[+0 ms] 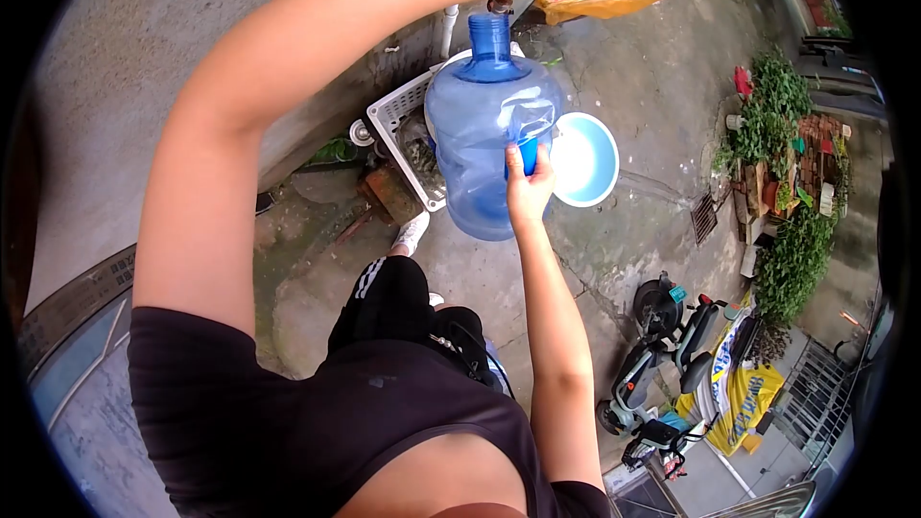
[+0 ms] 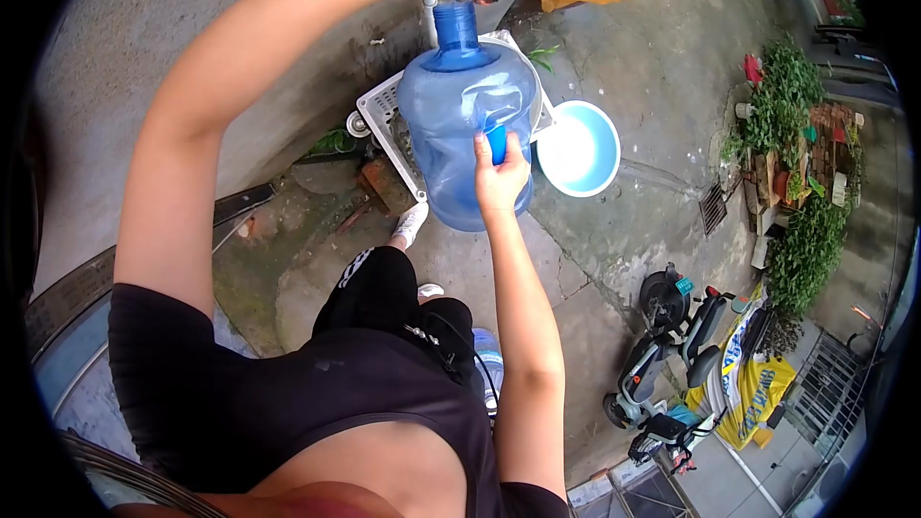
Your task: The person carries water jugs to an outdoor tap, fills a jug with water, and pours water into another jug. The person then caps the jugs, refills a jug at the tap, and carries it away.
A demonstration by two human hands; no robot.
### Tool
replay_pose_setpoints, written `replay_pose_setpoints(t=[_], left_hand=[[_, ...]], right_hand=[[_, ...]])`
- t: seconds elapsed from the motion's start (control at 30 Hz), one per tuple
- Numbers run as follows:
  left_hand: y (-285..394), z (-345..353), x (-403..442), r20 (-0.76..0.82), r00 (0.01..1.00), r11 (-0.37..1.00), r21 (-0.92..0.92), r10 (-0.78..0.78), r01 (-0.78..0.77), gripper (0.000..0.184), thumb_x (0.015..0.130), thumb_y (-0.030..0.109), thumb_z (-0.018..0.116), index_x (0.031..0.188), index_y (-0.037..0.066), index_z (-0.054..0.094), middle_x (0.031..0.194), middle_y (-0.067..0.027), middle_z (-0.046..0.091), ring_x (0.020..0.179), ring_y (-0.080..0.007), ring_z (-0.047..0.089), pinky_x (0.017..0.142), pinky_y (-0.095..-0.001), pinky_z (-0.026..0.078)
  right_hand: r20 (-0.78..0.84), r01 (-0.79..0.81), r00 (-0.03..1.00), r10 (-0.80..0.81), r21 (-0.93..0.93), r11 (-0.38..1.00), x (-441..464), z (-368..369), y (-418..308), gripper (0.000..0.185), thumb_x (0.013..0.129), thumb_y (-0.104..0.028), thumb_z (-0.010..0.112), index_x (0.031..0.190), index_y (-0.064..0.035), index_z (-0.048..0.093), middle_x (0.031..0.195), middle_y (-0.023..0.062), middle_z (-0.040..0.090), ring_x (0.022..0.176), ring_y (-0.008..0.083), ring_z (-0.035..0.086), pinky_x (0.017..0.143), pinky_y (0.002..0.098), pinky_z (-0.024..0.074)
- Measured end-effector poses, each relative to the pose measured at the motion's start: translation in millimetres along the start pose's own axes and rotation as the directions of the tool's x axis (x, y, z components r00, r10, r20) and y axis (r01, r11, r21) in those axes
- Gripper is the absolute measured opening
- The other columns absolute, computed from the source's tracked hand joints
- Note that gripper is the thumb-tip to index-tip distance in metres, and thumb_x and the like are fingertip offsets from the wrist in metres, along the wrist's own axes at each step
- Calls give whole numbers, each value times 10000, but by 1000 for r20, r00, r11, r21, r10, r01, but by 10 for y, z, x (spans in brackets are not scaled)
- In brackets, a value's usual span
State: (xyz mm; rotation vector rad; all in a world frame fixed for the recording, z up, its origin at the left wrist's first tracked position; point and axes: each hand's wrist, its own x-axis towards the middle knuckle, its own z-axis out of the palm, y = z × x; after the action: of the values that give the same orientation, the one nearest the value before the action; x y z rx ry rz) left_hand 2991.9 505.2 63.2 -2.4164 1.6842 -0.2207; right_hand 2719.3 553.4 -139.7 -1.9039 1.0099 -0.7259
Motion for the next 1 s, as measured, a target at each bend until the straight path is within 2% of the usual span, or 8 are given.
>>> replay_pose_setpoints(t=[0.17, 0.23, 0.67, 0.77, 0.83, 0.87, 0.93, 1.0], left_hand=[[-68, 29, -33, -303, 947, 994, 26, 110, -107, 179, 777, 148, 590, 823, 72, 745, 810, -134, 712, 758, -264, 703, 634, -409, 559], [-73, -45, -86, -373, 875, 949, 46, 307, -313, 168, 770, 153, 587, 759, 65, 730, 741, -147, 692, 705, -283, 692, 614, -424, 546], [-45, 47, 12, -310, 838, 890, 65, 449, -452, 171, 801, 143, 558, 781, 87, 718, 731, -126, 687, 706, -271, 686, 617, -410, 538], [-161, 131, -46, -533, 686, 835, 76, 495, -544, 177, 816, 145, 537, 838, 79, 699, 791, -113, 679, 738, -252, 677, 626, -390, 534], [-358, 147, -114, -630, 490, 720, 163, 602, -675, 183, 806, 178, 539, 884, 92, 681, 948, -72, 663, 842, -221, 651, 631, -366, 526], [-477, 121, -175, -598, 318, 623, 411, 735, -665, 138, 774, 231, 559, 811, 139, 656, 1017, -11, 622, 899, -180, 602, 635, -344, 509], [-592, 108, -288, -401, 327, 497, 460, 856, -736, 96, 749, 258, 564, 742, 173, 607, 986, 16, 586, 901, -163, 563, 642, -331, 482], [-709, 88, -333, -403, 279, 462, 486, 872, -742, 95, 747, 264, 562, 716, 176, 581, 946, 10, 572, 884, -167, 558, 644, -329, 472]], right_hand=[[-3, -23, 1000, 23, 102, 995, -7, 91, 51, 384, 826, -323, 735, 723, -43, 492, 541, 54, 468, 508, 147, 413, 513, 320, 391], [7, -48, 999, 48, 144, 988, -10, 98, 47, 378, 832, -314, 731, 725, -39, 493, 549, 47, 476, 524, 133, 414, 522, 310, 396], [82, -209, 978, 193, 301, 930, -32, 262, 291, 298, 847, -260, 718, 781, -13, 565, 607, 8, 512, 596, 95, 428, 566, 281, 404], [91, -220, 975, 201, 339, 915, -37, 284, 279, 284, 850, -250, 719, 785, -15, 574, 620, -10, 518, 596, 85, 437, 558, 272, 401], [96, -228, 974, 207, 365, 903, -60, 286, 267, 275, 853, -242, 719, 783, -19, 577, 627, -21, 520, 590, 78, 440, 547, 264, 396], [117, -262, 965, 235, 394, 881, -59, 268, 282, 254, 861, -231, 715, 785, -28, 582, 632, -32, 519, 576, 67, 434, 524, 253, 380], [139, -307, 952, 274, 461, 833, -59, 213, 243, 187, 881, -204, 699, 820, -61, 595, 622, -59, 490, 516, 35, 397, 451, 220, 316], [132, -330, 942, 308, 524, 785, -75, 93, 211, 171, 887, -205, 693, 850, -70, 595, 601, -63, 467, 481, 32, 382, 428, 210, 293]])
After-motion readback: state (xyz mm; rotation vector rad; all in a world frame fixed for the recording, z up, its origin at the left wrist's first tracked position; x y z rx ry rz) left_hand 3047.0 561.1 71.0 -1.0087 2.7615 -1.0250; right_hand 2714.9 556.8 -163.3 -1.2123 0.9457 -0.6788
